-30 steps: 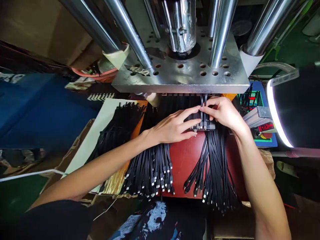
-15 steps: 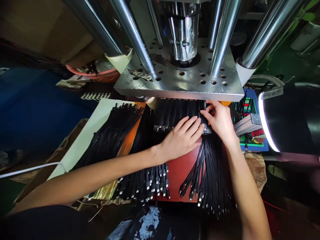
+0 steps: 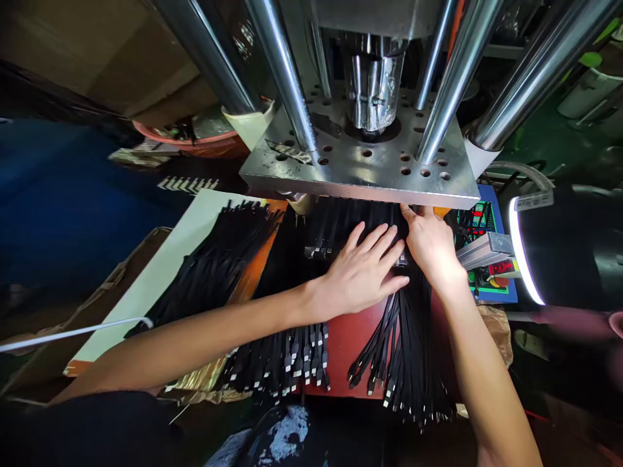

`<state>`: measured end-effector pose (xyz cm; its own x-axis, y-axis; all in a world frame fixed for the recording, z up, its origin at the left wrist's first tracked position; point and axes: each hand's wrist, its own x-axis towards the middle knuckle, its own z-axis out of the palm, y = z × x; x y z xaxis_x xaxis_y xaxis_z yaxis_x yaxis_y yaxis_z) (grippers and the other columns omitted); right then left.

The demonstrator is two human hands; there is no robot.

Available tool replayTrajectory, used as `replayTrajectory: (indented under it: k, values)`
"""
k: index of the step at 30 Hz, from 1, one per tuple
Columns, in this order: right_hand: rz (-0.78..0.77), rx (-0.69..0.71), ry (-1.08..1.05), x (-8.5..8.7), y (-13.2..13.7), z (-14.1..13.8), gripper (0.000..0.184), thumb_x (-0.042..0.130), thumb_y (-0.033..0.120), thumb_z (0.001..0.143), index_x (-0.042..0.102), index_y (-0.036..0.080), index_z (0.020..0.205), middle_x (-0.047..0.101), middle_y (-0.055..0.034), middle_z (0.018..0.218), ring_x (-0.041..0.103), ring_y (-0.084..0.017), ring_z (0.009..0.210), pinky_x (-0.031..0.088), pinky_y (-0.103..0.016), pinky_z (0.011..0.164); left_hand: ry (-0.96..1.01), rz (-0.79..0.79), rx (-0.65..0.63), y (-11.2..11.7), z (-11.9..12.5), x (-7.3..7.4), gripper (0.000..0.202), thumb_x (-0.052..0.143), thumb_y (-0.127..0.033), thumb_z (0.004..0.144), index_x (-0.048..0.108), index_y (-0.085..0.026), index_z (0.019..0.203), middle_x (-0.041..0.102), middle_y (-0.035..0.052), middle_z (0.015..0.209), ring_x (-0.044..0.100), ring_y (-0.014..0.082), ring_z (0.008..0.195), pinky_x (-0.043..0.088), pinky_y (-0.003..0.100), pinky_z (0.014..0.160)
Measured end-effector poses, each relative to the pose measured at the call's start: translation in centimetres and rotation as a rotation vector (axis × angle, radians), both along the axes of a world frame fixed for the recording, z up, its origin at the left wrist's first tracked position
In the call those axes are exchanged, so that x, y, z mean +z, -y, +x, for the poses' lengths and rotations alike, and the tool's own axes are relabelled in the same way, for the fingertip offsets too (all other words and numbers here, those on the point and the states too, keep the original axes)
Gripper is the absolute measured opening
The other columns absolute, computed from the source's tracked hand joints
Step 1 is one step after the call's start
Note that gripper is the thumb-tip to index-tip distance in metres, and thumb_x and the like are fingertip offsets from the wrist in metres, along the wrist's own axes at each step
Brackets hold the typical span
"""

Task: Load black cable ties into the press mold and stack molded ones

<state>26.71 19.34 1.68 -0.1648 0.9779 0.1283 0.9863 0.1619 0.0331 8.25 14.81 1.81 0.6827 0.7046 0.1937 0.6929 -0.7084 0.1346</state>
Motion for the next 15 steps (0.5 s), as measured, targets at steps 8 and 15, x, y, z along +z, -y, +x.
replayTrajectory:
  k: [8, 15]
  values:
    - [0.021, 0.037, -0.172, -0.6, -6.6, 0.2, 0.055, 0.037, 0.008, 0.098, 0.062, 0.012, 0.147, 0.070, -0.0247, 0.136, 0.063, -0.040, 0.126, 0.049, -0.062, 0.106, 0.053, -0.098, 0.133, -8.6, 2.0, 0.6, 0.050, 0.040, -0.029, 0.110, 0.060, 0.000, 0.144, 0.061, 0.0274, 0.151, 0.058, 0.0373, 0.141, 0.039, 0.057, 0.122]
    - [0.005, 0.041, -0.234, 0.3, -5.1, 0.4, 0.056, 0.044, 0.007, 0.094, 0.061, 0.010, 0.148, 0.065, -0.0246, 0.144, 0.062, -0.040, 0.130, 0.050, -0.057, 0.111, 0.126, -0.152, 0.046, -9.9, 1.1, 2.0, 0.045, 0.039, -0.025, 0.111, 0.062, -0.002, 0.142, 0.063, 0.0252, 0.148, 0.060, 0.0340, 0.140, 0.044, 0.050, 0.121]
